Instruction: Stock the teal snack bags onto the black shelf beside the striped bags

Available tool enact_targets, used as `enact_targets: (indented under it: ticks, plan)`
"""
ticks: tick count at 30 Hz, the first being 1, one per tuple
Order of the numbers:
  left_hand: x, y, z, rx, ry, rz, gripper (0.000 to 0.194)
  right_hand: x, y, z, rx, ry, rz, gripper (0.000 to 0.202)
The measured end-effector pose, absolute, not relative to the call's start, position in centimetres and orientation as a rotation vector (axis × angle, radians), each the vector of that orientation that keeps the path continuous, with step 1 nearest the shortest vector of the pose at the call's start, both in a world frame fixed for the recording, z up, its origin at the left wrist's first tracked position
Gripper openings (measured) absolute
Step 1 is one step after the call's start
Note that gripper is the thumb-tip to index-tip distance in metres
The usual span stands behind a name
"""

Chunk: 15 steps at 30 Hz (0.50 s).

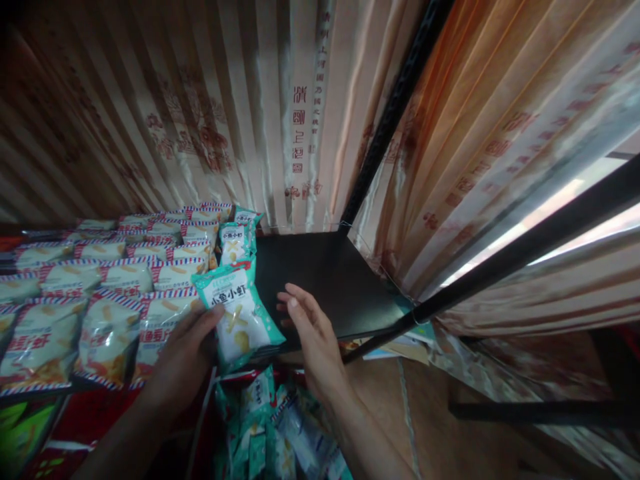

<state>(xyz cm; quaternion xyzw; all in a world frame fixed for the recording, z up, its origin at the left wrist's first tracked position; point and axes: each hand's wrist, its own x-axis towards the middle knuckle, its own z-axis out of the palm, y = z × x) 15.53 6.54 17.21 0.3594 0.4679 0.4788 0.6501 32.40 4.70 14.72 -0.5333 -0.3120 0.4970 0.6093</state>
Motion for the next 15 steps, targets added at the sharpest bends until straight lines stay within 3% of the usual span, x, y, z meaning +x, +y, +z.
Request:
enact_targets:
  ticks: [3,6,10,15]
  plan:
    - [15.0,6.9,17.1,0.99,1.239,1.228,0.017,31.5,4.4,14.2,-1.237,-0.632,1.253,0.044]
    - [14.6,7.0,16.5,1.102,1.337,1.295,0.019,30.4,4.1,13.8,-1.196,-0.578,1.391,0.039]
    - [15.0,7.1,17.2,0.981,1.27,1.249,0.008,29.2,3.6,13.5,-1.106,-0.622,1.496,0.031]
    - [15.6,7.0,18.3,0.856,1.153,1.221,0.012,28.5,3.4,12.8,-1.129,-0.681,1.438,0.035]
